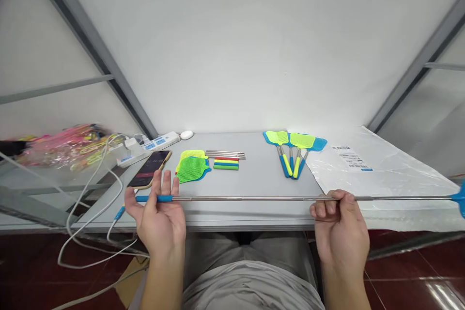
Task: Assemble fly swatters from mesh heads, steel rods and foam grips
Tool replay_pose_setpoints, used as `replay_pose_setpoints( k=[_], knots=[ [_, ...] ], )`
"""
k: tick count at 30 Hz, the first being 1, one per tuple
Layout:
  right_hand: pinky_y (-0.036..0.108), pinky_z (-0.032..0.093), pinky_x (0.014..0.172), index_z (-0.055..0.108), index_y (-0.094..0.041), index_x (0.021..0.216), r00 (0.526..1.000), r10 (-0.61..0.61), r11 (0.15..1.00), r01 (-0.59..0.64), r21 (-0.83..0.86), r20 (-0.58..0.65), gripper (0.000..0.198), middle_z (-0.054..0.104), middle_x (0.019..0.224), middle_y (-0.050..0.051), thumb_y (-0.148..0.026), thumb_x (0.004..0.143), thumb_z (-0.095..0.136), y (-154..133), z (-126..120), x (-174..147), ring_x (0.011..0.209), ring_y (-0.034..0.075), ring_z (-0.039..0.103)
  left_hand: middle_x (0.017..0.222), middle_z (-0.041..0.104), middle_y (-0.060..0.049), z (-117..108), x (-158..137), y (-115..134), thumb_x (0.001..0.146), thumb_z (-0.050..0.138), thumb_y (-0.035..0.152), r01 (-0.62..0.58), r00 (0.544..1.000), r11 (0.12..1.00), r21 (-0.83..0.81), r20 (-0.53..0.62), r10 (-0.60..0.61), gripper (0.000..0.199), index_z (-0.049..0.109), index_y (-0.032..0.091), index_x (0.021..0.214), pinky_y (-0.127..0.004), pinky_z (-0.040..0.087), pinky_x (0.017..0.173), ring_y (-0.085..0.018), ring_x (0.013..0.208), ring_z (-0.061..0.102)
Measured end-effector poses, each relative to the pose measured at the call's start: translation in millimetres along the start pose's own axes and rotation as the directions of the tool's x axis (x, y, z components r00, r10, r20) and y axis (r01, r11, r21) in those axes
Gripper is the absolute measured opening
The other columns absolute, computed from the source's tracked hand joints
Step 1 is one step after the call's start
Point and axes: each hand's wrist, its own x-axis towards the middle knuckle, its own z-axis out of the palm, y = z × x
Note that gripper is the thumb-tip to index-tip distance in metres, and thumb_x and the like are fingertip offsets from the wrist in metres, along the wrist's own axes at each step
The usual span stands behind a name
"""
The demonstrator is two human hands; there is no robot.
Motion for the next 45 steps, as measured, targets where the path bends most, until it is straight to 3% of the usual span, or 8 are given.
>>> replay_pose_setpoints(
  k=[5,12,18,24,31,36,41,45],
  knots=[
    [0.024,0.04,0.048,0.058,-0.021,0.082,1.0,-0.004,0.999,0.005,-0.036,0.012,0.017,0.039,0.056,-0.005,-0.033,0.093,0.054,3.5,4.7,-3.4,0.049,0.011,0.036,0.117,0.067,-0.004,6.0,-12.5,7.4,0.096,0.049,0.017,0.02,0.991,0.979,-0.205,-0.122,-0.046,0.057,0.022,0.042,0.14,-0.049,0.047,0.1,-0.019,0.114,0.063],
    [0.024,0.041,0.048,0.06,-0.017,0.077,0.99,0.001,0.996,0.012,-0.093,0.139,0.023,0.047,0.065,-0.002,-0.032,0.093,0.055,12.9,14.9,-18.0,0.057,0.011,0.044,0.147,0.047,-0.002,12.3,-29.9,13.6,0.096,0.052,0.021,-0.012,1.0,0.987,-0.163,-0.028,0.007,0.072,0.01,0.054,0.144,-0.043,0.045,0.103,-0.018,0.123,0.057],
    [0.025,0.041,0.05,0.06,-0.019,0.079,0.973,0.093,0.992,-0.073,-0.101,0.21,0.025,0.049,0.063,-0.002,-0.037,0.094,0.053,22.4,18.6,-27.0,0.054,0.011,0.047,0.107,0.069,-0.006,15.0,-55.8,-6.6,0.099,0.043,0.031,0.015,0.972,0.993,-0.115,0.234,0.013,0.023,0.058,0.026,0.115,-0.036,0.055,0.078,-0.017,0.076,0.072],
    [0.024,0.038,0.051,0.061,-0.018,0.08,0.992,0.016,0.994,-0.003,-0.106,0.122,0.024,0.043,0.056,-0.004,-0.036,0.094,0.055,16.2,9.6,-15.4,0.051,0.009,0.04,0.086,0.071,-0.005,12.0,-62.2,-17.6,0.1,0.041,0.027,0.05,0.927,0.998,-0.028,0.374,-0.036,0.019,0.057,0.02,0.108,-0.044,0.053,0.085,-0.022,0.084,0.071],
    [0.024,0.036,0.051,0.062,-0.017,0.078,0.999,0.018,0.997,-0.015,-0.081,0.033,0.024,0.035,0.053,-0.006,-0.036,0.092,0.059,-4.8,2.2,-13.7,0.048,0.008,0.033,0.077,0.068,0.0,13.9,-50.2,8.3,0.099,0.044,0.024,0.025,0.945,0.99,-0.138,0.325,0.022,0.011,0.055,0.021,0.1,-0.054,0.052,0.09,-0.018,0.079,0.069],
    [0.024,0.036,0.051,0.062,-0.017,0.079,0.999,-0.005,0.996,0.01,-0.092,0.051,0.024,0.037,0.054,-0.005,-0.036,0.092,0.058,-8.5,1.9,-12.6,0.05,0.009,0.036,0.078,0.069,0.0,9.6,-38.6,11.6,0.099,0.045,0.024,-0.014,0.937,0.993,-0.117,0.345,0.054,0.011,0.055,0.022,0.1,-0.052,0.053,0.089,-0.018,0.081,0.07],
    [0.023,0.037,0.051,0.061,-0.018,0.079,0.994,0.054,0.996,-0.048,-0.07,0.093,0.021,0.042,0.056,-0.005,-0.036,0.091,0.061,9.2,8.8,-14.6,0.051,0.009,0.041,0.109,0.069,-0.005,13.0,-52.6,-3.4,0.1,0.043,0.031,0.023,0.939,0.999,-0.041,0.344,-0.007,0.018,0.055,0.024,0.11,-0.044,0.053,0.089,-0.02,0.089,0.071],
    [0.024,0.039,0.051,0.062,-0.019,0.081,0.953,0.195,0.98,-0.182,-0.076,0.232,0.023,0.044,0.057,-0.004,-0.041,0.091,0.06,33.3,20.4,-37.3,0.052,0.01,0.045,0.106,0.069,-0.009,20.5,-84.3,-12.8,0.1,0.042,0.033,0.138,0.829,0.982,0.13,0.528,-0.186,0.025,0.062,0.02,0.106,-0.042,0.051,0.092,-0.022,0.095,0.069]
  ],
)
